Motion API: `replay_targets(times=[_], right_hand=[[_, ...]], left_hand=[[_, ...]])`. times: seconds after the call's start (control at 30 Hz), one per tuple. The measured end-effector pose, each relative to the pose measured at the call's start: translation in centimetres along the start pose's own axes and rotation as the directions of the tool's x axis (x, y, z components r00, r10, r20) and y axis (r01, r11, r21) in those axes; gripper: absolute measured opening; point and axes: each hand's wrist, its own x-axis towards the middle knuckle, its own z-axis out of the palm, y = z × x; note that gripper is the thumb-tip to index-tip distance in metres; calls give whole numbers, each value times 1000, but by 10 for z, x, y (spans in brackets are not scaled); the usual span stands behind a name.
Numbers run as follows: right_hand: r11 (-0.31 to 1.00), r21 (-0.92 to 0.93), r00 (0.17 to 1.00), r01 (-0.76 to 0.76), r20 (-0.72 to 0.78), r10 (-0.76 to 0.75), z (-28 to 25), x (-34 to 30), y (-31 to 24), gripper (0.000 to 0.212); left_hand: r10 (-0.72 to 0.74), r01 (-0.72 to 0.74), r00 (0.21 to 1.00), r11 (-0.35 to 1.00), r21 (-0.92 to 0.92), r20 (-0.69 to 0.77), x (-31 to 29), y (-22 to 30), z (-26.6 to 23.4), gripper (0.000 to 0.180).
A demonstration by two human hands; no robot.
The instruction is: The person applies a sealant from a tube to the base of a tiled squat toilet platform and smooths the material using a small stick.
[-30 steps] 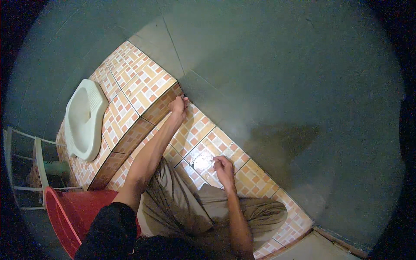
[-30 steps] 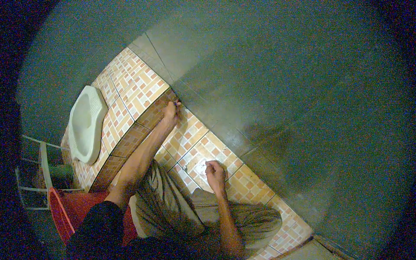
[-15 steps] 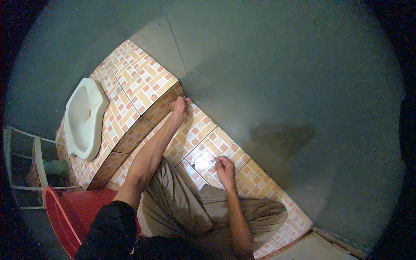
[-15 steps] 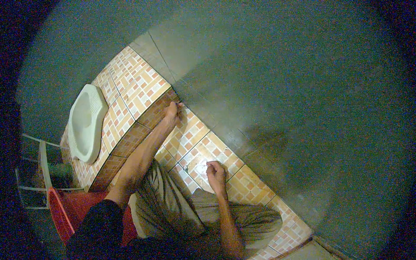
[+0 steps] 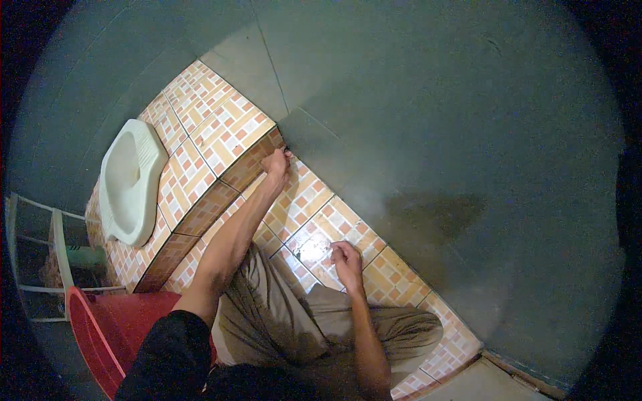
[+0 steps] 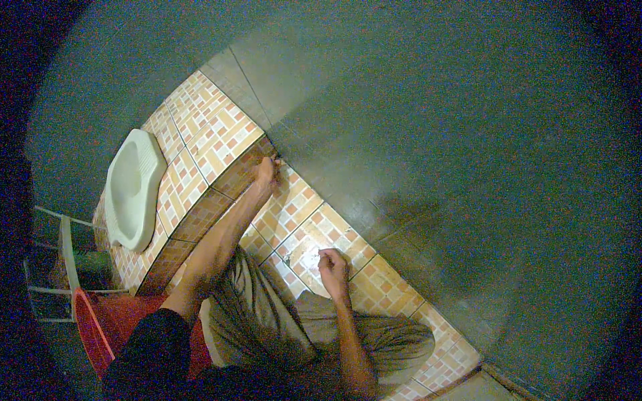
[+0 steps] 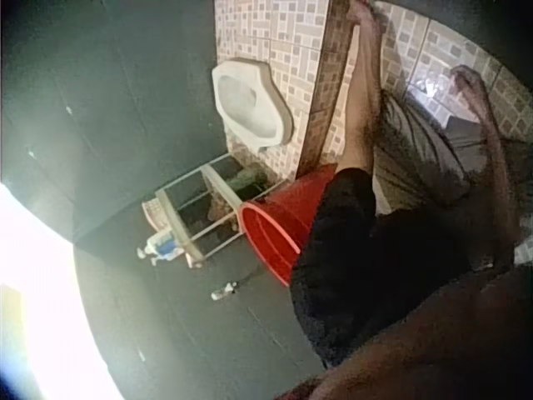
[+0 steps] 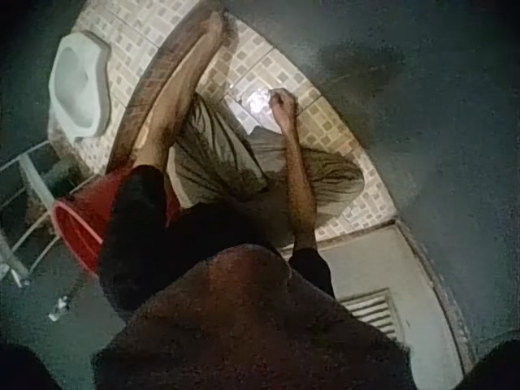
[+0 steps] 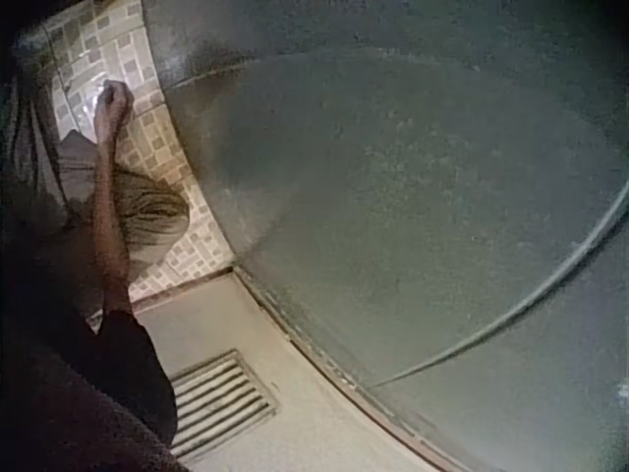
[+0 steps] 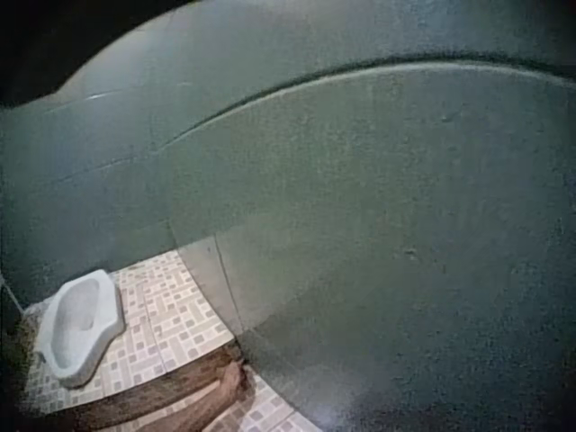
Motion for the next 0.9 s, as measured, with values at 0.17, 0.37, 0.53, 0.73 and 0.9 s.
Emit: replay_targets(times=[0.17,0.37,0.53,0.73,0.9], right_hand=[[998,47,999,-52,8,52,4,-2,-7,15],[997,67,999,-48,-3,48,2,-2,-5,14],[999,41,1000,-18,13,17,6,0,-2,13],[1000,15,1000,-2,-12,2,-9,-2,-6,13],[996,81,1000,-28,7,28,-4,-2,-10,15]], left_hand=[[17,-19,999,998,-53,-39,1,3,3,18],[-226,278,915,953,-120,334,-18,19,-5,12],[-173,188,961,981,-51,214,-11,19,-5,17],[-208,213,956,977,0,208,-39,18,15,21],[-170,211,950,968,-136,262,-7,4,6,24]])
